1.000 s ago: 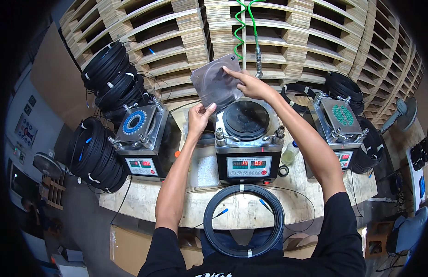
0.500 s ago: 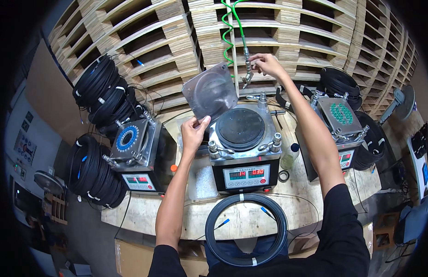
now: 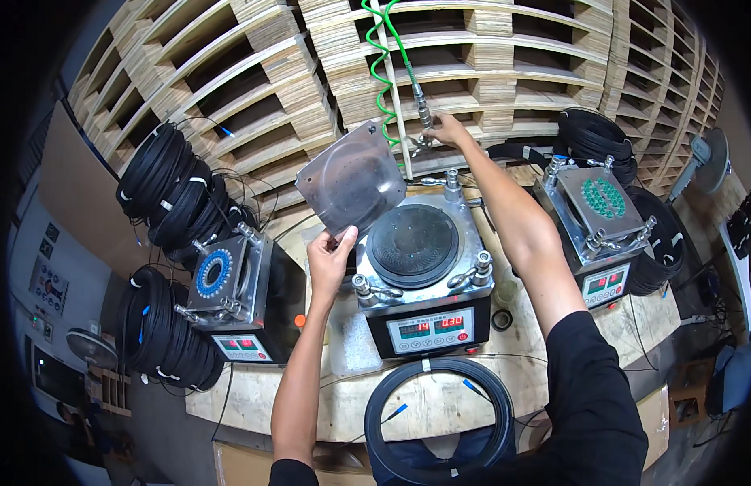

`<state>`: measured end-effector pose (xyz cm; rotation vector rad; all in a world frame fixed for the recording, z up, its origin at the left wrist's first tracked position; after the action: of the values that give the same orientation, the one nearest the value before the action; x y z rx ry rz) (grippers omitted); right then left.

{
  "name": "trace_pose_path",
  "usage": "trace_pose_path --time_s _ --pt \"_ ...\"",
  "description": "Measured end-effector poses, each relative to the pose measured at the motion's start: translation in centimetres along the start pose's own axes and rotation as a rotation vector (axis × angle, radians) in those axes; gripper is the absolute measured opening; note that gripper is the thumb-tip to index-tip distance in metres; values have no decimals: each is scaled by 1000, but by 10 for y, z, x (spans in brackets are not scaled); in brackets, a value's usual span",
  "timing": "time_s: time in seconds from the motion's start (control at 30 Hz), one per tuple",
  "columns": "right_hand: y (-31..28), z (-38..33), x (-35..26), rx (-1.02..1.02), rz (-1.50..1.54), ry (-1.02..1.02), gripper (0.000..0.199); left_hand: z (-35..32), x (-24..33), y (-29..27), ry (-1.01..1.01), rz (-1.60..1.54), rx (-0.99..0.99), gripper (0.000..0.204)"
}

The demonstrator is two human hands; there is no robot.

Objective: Polishing fiber optic cable connectors using industrial machinery and cleaning solutions.

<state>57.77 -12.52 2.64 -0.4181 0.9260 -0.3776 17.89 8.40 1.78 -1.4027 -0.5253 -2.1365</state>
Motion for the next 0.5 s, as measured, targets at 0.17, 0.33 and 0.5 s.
trace_pose_path --time_s 0.17,0.33,0.5 --pt "-57 -33 -48 92 -94 -25 42 -3 -1 -1 -1 -56 29 25" --pt "-150 -65 -118 42 315 205 16 0 8 0 2 191 -1 28" --pt "-217 -122 -198 -1 592 102 20 19 8 -18 186 139 34 34"
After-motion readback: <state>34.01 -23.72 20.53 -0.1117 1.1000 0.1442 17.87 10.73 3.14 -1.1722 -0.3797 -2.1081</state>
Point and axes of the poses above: each hand's wrist, its own z-axis towards the middle knuckle, its own y-axis out of the palm, x = y × z, the point moved 8 cm from there along z, towards the middle knuckle, and after that the axes turned 15 degrees about x, right-handed, at the moved point
